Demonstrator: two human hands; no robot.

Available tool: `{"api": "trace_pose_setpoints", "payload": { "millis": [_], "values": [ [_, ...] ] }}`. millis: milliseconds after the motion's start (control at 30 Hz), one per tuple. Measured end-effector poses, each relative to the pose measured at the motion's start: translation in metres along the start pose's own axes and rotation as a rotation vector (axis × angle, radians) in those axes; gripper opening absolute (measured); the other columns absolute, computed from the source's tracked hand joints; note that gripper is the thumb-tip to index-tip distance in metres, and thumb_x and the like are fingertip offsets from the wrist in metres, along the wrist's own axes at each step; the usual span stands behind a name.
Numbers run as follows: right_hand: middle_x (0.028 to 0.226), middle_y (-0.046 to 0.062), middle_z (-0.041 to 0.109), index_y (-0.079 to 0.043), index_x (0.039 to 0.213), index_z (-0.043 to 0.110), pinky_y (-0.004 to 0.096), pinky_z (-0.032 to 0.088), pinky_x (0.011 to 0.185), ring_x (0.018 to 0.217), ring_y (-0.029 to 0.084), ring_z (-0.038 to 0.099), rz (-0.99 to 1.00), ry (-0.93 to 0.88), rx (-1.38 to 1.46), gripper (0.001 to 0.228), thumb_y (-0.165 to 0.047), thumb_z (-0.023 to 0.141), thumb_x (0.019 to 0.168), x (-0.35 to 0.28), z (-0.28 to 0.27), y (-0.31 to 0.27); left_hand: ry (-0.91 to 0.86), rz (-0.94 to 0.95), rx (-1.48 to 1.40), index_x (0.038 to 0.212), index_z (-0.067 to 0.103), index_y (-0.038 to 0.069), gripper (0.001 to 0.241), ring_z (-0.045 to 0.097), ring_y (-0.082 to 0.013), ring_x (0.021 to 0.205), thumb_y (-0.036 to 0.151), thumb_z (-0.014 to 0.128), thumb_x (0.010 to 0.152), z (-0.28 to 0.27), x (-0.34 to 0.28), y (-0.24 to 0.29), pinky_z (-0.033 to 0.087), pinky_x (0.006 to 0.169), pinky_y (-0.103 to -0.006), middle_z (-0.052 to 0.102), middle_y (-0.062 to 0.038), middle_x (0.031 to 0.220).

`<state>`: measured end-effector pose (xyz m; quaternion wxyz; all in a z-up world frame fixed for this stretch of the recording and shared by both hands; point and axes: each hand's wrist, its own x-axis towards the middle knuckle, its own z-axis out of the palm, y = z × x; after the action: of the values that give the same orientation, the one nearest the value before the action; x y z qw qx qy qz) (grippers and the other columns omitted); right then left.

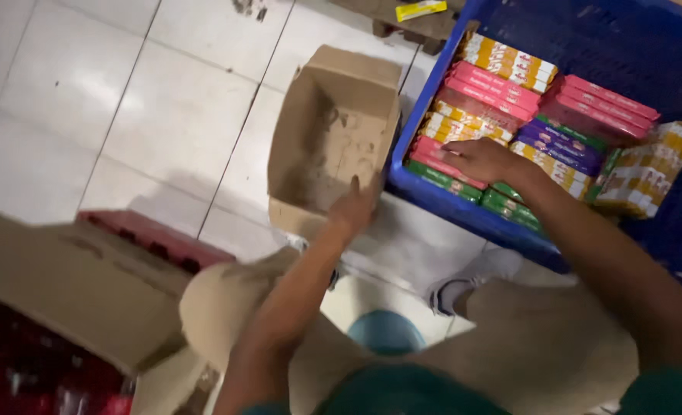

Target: The person sorts various colors of packaged wafer snacks between a blue plastic crate and a cardboard box, handling several packages one by one to organize them by color.

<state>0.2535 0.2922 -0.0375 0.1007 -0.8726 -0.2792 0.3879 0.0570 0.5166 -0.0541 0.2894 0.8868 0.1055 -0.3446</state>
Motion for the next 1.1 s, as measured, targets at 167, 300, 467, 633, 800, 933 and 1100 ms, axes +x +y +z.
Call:
{"api": "trace_pose_setpoints", "payload": {
  "millis": [167, 300, 467, 633, 800, 933, 1100],
  "values": [
    [0.135, 0.021, 0.065, -0.024, 0.153, 0.052, 0.06, 0.055, 0.097, 0.126, 0.046, 0.063, 0.069, 0.193, -0.382, 0.069, -0.057, 0.06, 0.092, 0.055, -0.002, 0.074, -0.117, -0.068, -0.138, 0.162, 0.025, 0.023, 0.059, 0.056, -0.0441, 0.134, 0.029, 0.043, 0.107, 0.026, 0.006, -0.012, 0.045, 0.112, -0.0586, 0.029, -0.022, 0.165],
    [0.16, 0.025, 0.037, -0.011, 0.16, 0.042, 0.068, 0.055, 0.085, 0.14, 0.048, 0.039, 0.019, 0.515, -0.38, 0.089, -0.047, 0.076, 0.086, 0.095, -0.016, 0.098, -0.076, 0.139, 0.347, 0.112, 0.068, 0.004, 0.031, 0.071, -0.0447, 0.08, -0.004, 0.061, 0.084, 0.079, 0.032, -0.05, 0.06, 0.06, -0.0584, 0.056, -0.014, 0.121],
    [0.137, 0.021, 0.054, -0.013, 0.153, 0.05, 0.061, 0.05, 0.085, 0.12, 0.045, 0.052, 0.098, 0.551, -0.441, 0.093, -0.052, 0.081, 0.075, 0.124, -0.024, 0.113, -0.396, 0.039, 0.313, 0.126, 0.065, 0.002, 0.038, 0.067, -0.0431, 0.108, 0.001, 0.062, 0.088, 0.063, 0.026, -0.044, 0.061, 0.082, -0.0529, 0.055, -0.015, 0.129],
    [0.119, 0.022, 0.057, -0.012, 0.145, 0.056, 0.049, 0.051, 0.078, 0.102, 0.037, 0.057, 0.098, 0.563, -0.423, 0.087, -0.044, 0.085, 0.069, 0.129, -0.021, 0.111, -0.53, 0.137, 0.381, 0.116, 0.072, -0.006, 0.042, 0.07, -0.0421, 0.104, 0.001, 0.064, 0.075, 0.051, 0.044, -0.045, 0.063, 0.074, -0.0477, 0.061, -0.024, 0.127],
    [0.136, 0.025, 0.064, -0.014, 0.161, 0.037, 0.061, 0.053, 0.092, 0.116, 0.044, 0.065, 0.096, 0.442, -0.501, 0.107, -0.033, 0.089, 0.07, 0.124, -0.021, 0.101, -0.832, 0.058, 0.365, 0.158, 0.042, 0.033, 0.076, 0.039, -0.031, 0.149, 0.052, 0.065, 0.088, -0.001, 0.048, -0.015, 0.041, 0.114, -0.0461, 0.037, -0.003, 0.165],
    [0.138, 0.024, 0.064, -0.027, 0.166, 0.029, 0.054, 0.045, 0.094, 0.118, 0.045, 0.063, 0.125, 0.422, -0.416, 0.112, -0.039, 0.085, 0.07, 0.11, -0.024, 0.095, -0.827, 0.124, 0.417, 0.151, 0.053, 0.032, 0.064, 0.041, -0.0233, 0.148, 0.045, 0.06, 0.089, -0.018, 0.059, -0.011, 0.041, 0.116, -0.0377, 0.04, 0.004, 0.164],
    [0.134, 0.027, 0.063, -0.016, 0.16, 0.043, 0.059, 0.05, 0.096, 0.114, 0.045, 0.062, 0.197, 0.402, 0.181, 0.099, -0.029, 0.089, 0.073, 0.062, -0.044, 0.081, -0.551, 0.11, 0.427, 0.106, 0.073, 0.001, 0.033, 0.073, -0.0364, 0.091, 0.015, 0.055, 0.083, -0.077, 0.062, -0.009, 0.058, 0.071, -0.0423, 0.074, -0.021, 0.101]
  ]
}}
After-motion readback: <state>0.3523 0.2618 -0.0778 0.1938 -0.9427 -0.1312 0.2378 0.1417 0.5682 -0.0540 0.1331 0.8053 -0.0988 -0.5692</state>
